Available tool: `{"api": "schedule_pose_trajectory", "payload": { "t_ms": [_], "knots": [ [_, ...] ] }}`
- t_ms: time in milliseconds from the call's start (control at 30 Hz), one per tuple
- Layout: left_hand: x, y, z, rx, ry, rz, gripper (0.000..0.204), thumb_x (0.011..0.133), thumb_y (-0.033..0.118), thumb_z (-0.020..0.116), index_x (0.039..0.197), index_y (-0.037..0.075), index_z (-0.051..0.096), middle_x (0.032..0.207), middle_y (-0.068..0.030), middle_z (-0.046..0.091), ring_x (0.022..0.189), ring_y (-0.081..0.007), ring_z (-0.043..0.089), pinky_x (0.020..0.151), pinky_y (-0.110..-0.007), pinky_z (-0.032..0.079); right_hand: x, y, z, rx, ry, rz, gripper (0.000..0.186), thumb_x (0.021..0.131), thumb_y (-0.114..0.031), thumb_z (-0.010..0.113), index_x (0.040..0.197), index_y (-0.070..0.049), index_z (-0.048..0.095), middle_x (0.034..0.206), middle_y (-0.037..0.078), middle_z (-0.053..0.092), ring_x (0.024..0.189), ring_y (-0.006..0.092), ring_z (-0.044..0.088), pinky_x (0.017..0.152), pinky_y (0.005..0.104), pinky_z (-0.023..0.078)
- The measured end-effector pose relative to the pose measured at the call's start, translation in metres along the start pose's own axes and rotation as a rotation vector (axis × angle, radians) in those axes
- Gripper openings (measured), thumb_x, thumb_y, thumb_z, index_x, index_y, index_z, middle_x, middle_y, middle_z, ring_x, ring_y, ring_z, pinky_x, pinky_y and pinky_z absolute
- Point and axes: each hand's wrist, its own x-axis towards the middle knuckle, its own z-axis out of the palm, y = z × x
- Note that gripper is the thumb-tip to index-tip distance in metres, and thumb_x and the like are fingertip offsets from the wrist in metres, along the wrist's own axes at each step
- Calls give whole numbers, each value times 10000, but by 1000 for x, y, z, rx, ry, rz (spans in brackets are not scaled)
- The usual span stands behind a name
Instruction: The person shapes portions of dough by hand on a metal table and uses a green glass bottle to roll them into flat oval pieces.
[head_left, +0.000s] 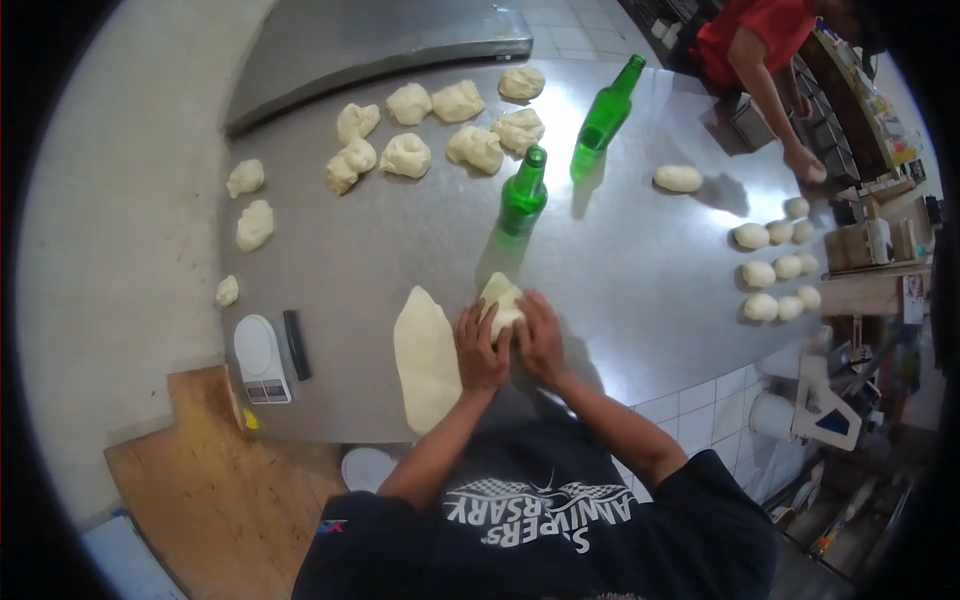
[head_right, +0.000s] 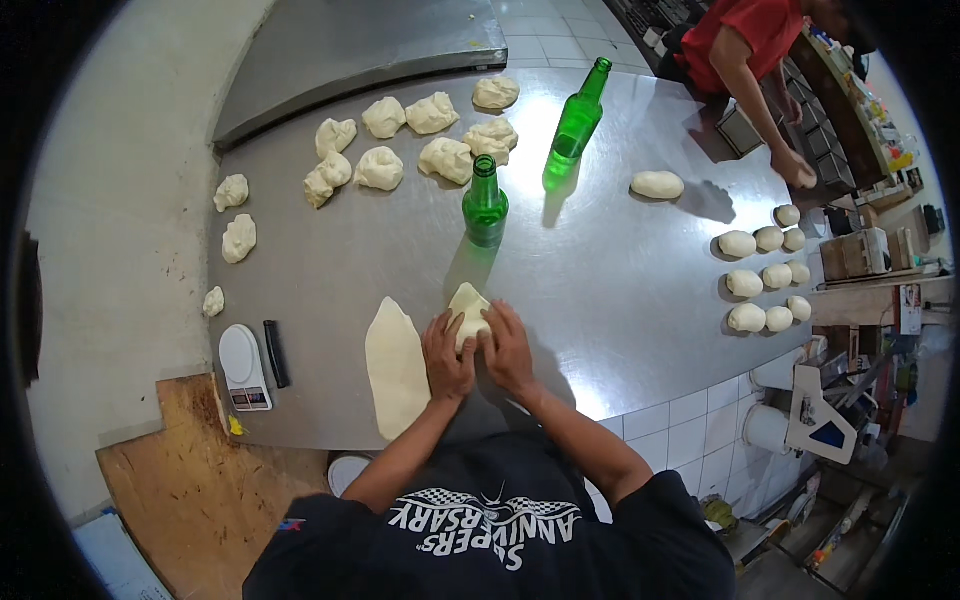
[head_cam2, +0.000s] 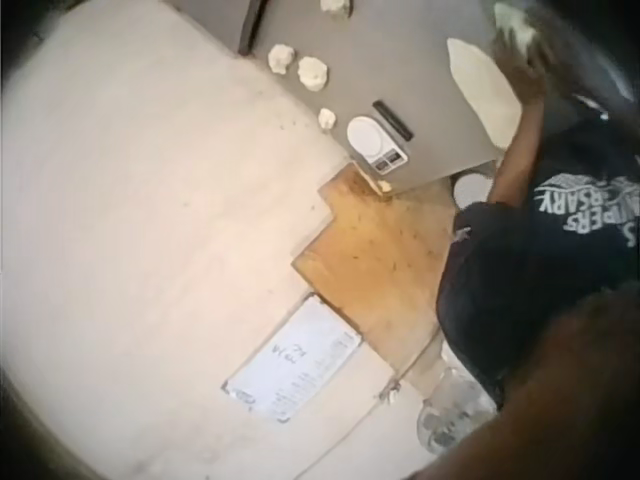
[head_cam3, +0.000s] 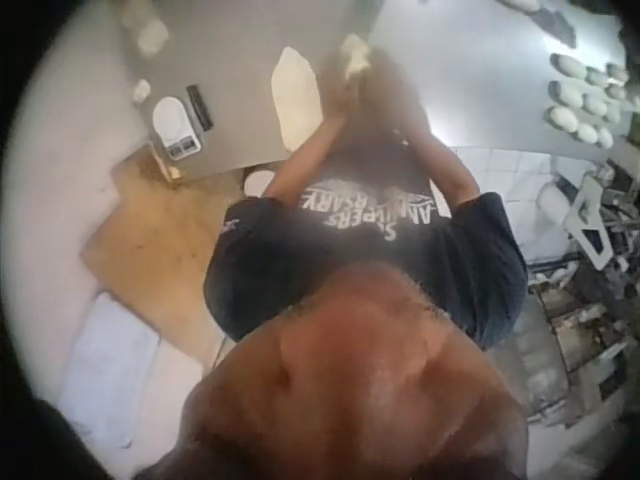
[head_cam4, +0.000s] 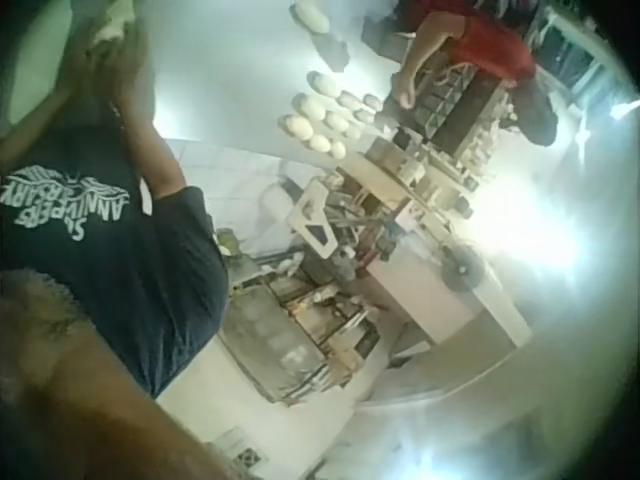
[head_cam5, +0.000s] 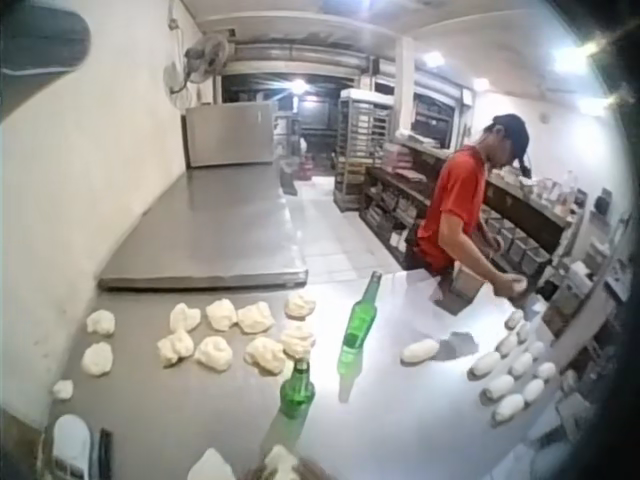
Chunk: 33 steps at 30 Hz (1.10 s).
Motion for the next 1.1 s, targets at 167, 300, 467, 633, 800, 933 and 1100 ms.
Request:
{"api": "schedule_pose_trajectory", "payload": {
  "t_ms": [167, 300, 467, 633, 800, 933, 1100],
  "knots": [
    [46, -25, 34, -184, 13, -90, 367, 1094, 311, 592, 1232, 11, 753, 1178, -199, 768, 1265, -405, 666, 1118, -489, 486, 45, 13, 39, -8, 66, -60, 277, 1113, -161, 545, 1278, 8, 688, 1306, 241, 701, 1170, 414, 681, 1034, 492, 520],
    [94, -40, 38, -468, -12, -472, 377, 1106, 317, 568, 1150, 4, 774, 1102, -161, 792, 1193, -383, 698, 1083, -475, 506, 94, 23, 50, 383, 33, 329, 243, 1122, -155, 543, 1156, 8, 718, 1131, 203, 752, 1054, 367, 705, 926, 476, 532],
    [60, -45, 32, -211, 85, -234, 319, 1081, 295, 616, 1120, 28, 785, 1080, -142, 795, 1139, -380, 708, 1109, -474, 481, 73, 25, 31, 299, 155, 355, 241, 1121, -153, 552, 1106, 7, 732, 1041, 181, 758, 1031, 371, 712, 913, 466, 538],
    [69, -27, 51, -61, 211, -16, 247, 1015, 295, 720, 1019, 55, 777, 1046, -114, 793, 1053, -387, 704, 1047, -493, 479, 69, 20, 54, -29, 117, 25, 213, 1111, -145, 562, 1079, 6, 709, 1059, 206, 746, 1062, 410, 695, 921, 497, 517],
    [113, -42, 45, -225, 55, -393, 325, 1081, 301, 644, 1041, 14, 790, 1043, -152, 794, 1031, -379, 710, 1022, -483, 491, 118, 26, 72, 318, 74, 491, 234, 1106, -148, 578, 955, -5, 685, 979, 219, 723, 970, 399, 705, 851, 487, 525],
    [96, -58, 45, -128, 242, -208, 375, 1132, 262, 533, 1021, 1, 779, 1025, -158, 790, 1023, -401, 698, 914, -491, 531, 99, 29, 63, 196, 296, 266, 245, 1084, -157, 618, 906, -1, 681, 875, 199, 684, 820, 399, 671, 742, 499, 516],
    [77, -33, 75, -385, 228, -291, 397, 1134, 338, 597, 1090, 6, 811, 1053, -169, 808, 1009, -292, 757, 897, -407, 575, 83, 29, 89, 297, 319, 333, 270, 1065, -192, 685, 881, 2, 727, 753, 143, 672, 680, 204, 618, 627, 397, 496]
  ]
}}
